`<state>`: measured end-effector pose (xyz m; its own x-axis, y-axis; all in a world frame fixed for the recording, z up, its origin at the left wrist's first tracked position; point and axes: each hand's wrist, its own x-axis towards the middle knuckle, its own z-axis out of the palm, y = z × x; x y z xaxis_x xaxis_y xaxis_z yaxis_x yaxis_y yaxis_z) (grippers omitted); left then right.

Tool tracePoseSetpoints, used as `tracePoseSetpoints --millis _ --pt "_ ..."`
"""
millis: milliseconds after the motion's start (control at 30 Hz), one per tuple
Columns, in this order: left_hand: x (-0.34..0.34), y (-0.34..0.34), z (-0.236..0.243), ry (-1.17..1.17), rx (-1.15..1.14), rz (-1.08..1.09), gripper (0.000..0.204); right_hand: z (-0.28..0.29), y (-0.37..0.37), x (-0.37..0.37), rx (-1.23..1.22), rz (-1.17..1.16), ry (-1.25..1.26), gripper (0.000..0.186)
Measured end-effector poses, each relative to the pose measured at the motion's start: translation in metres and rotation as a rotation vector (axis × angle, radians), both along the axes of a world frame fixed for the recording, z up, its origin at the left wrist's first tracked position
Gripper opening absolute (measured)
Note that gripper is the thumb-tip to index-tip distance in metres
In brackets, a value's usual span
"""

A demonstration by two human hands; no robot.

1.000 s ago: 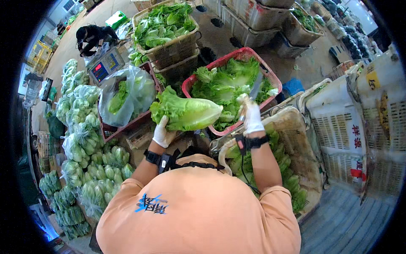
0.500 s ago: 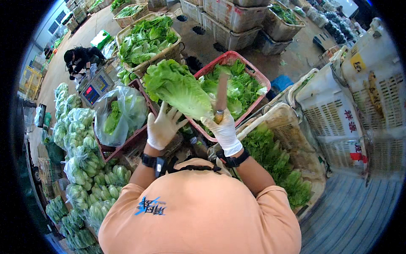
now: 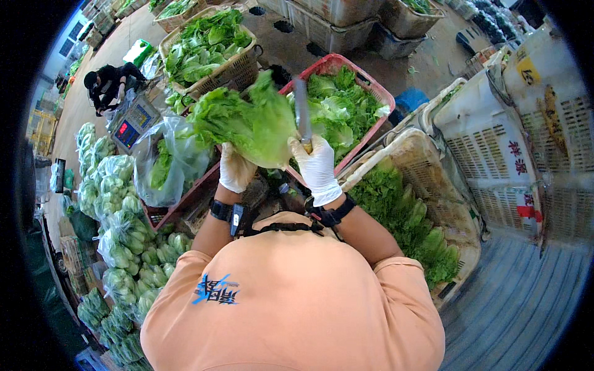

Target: The person trims heads of lettuce with a knife, removes outer leaves by hand, and places the trimmed lettuce into a plastic bag on a digital scale to be weighed.

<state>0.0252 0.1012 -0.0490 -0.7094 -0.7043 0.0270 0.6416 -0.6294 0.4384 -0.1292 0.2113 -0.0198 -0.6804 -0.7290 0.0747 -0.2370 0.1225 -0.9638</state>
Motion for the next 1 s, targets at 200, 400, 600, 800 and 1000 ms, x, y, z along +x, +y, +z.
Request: tracePoseSetpoints --millis 200,400,600,800,1000 --pt "0.003 -0.007 0.002 0.142 0.261 0.232 0.072 0.003 -0.009 -0.007 -0.499 -0.208 -0.654 0.019" --pt "0.006 -0.014 0.009 0.192 0.290 0.186 0.068 -0.047 -0.014 -0.084 -0.017 -0.253 -0.406 0.019" --pt "-0.015 -0.007 0.007 -0.169 0.585 0.196 0.064 -0.024 -0.004 0.004 -0.169 0.318 0.054 0.051" --pt "-0.022 0.022 0.030 -0.308 0.444 0.134 0.069 -0.030 0.000 -0.006 -0.254 0.017 -0.019 0.032" --pt "0.020 0.013 0.015 -0.957 -0.056 0.525 0.051 -0.014 0.021 -0.049 -0.226 -0.078 -0.324 0.026"
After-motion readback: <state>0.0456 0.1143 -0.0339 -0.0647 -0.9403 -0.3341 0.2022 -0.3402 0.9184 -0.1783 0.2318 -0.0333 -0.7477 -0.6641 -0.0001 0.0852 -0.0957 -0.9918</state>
